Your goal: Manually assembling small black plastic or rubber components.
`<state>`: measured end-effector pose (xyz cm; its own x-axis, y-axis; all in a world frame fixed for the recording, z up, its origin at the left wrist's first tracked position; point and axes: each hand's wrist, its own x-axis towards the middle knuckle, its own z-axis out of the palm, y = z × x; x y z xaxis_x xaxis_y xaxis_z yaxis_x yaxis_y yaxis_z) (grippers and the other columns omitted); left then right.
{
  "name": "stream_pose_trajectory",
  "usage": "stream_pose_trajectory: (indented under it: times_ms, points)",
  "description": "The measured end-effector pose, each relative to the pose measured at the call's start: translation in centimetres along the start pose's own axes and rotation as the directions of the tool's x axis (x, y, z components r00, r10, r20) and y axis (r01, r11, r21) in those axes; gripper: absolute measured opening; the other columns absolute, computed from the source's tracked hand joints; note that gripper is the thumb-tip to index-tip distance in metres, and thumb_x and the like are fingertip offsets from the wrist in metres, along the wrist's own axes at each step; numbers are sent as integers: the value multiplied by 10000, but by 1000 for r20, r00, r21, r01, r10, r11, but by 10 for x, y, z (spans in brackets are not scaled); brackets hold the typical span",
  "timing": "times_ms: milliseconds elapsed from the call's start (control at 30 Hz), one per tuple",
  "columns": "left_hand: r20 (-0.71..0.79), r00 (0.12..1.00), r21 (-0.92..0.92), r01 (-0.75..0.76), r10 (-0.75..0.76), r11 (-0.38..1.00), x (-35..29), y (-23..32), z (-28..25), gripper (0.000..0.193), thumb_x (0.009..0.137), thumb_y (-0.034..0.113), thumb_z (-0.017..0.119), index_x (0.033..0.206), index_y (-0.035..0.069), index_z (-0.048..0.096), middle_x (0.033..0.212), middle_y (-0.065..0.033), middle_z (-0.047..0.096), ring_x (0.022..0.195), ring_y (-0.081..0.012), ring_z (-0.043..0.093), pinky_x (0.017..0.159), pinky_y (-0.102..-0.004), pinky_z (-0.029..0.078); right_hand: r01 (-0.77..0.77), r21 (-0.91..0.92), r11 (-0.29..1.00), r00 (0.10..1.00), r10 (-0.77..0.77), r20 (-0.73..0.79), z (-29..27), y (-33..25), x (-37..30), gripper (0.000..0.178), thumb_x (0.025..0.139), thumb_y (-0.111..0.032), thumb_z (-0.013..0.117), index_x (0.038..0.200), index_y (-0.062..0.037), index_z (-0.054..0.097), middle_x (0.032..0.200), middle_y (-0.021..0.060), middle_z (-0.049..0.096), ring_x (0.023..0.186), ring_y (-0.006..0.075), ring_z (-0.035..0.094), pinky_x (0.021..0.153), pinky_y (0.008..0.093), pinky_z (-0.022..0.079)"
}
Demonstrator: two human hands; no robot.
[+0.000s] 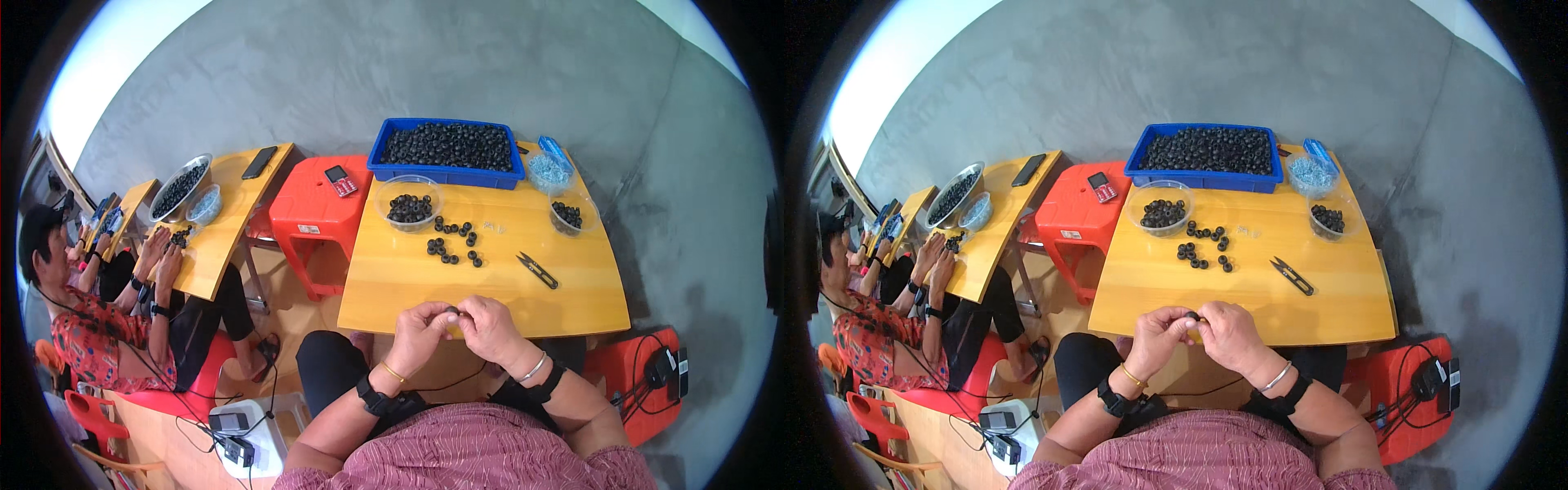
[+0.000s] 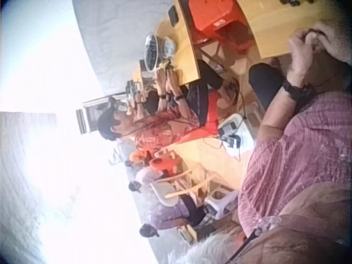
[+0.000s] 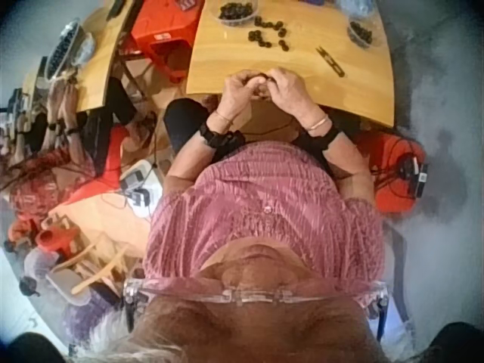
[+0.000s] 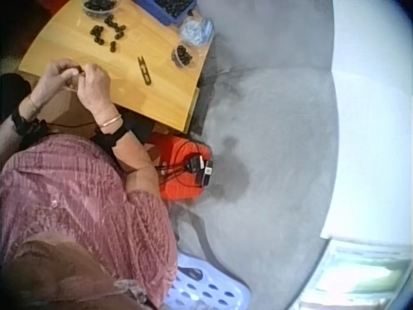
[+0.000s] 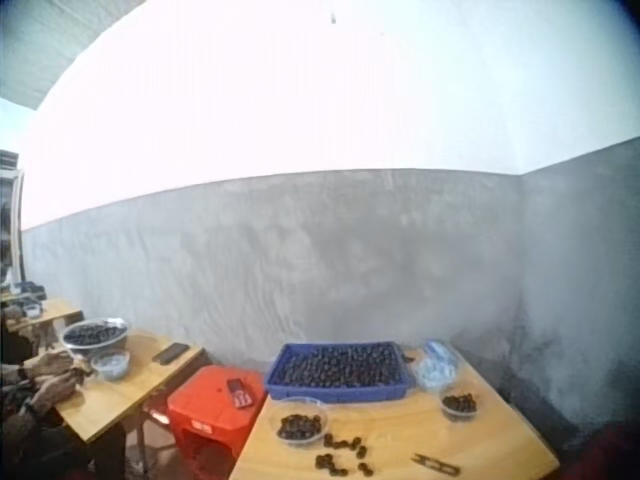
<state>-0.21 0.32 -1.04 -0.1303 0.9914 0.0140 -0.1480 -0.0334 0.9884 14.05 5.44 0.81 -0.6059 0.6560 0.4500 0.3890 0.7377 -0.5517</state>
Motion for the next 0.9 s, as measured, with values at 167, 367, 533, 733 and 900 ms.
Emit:
stream_pose_trajectory:
  times_ms: [167,367,533,733,900]
  points:
    - [-14,973,259,-220,231,941,11,-13,-1,113,751,38,619,858,-1,610,746,-60,613,644,-135,565,547,-240,451,-18,-13,1000,999,18,-34,7,13,-1,70,698,-47,553,721,-22,492,694,144,528,646,331,512,589,408,408]
    - [207,861,615,-483,464,623,25,-23,-8,137,647,43,657,779,37,620,721,-101,598,666,-262,544,633,-342,417,128,-141,982,992,-125,31,8,30,-4,61,721,-75,537,722,-18,516,693,132,520,731,311,485,681,399,379]
    - [253,825,698,-518,506,495,23,-21,-2,127,617,71,669,725,48,606,692,-90,579,683,-271,529,615,-361,403,-37,-164,986,998,44,38,15,40,-2,151,777,-152,506,690,-30,529,727,132,499,753,302,450,696,402,353]
    - [244,817,724,-512,522,463,22,-27,-4,119,613,74,673,699,47,595,696,-82,563,702,-269,514,615,-362,388,-46,-264,963,999,50,8,20,28,-5,147,769,-151,518,668,-45,527,739,117,490,772,275,435,686,386,325]
    - [261,816,741,-512,516,435,21,-25,-3,119,603,65,670,685,42,587,692,-81,562,692,-269,513,626,-356,375,-59,-283,957,997,70,30,22,26,-4,124,757,-147,524,675,-55,535,757,110,484,785,270,429,708,384,317]
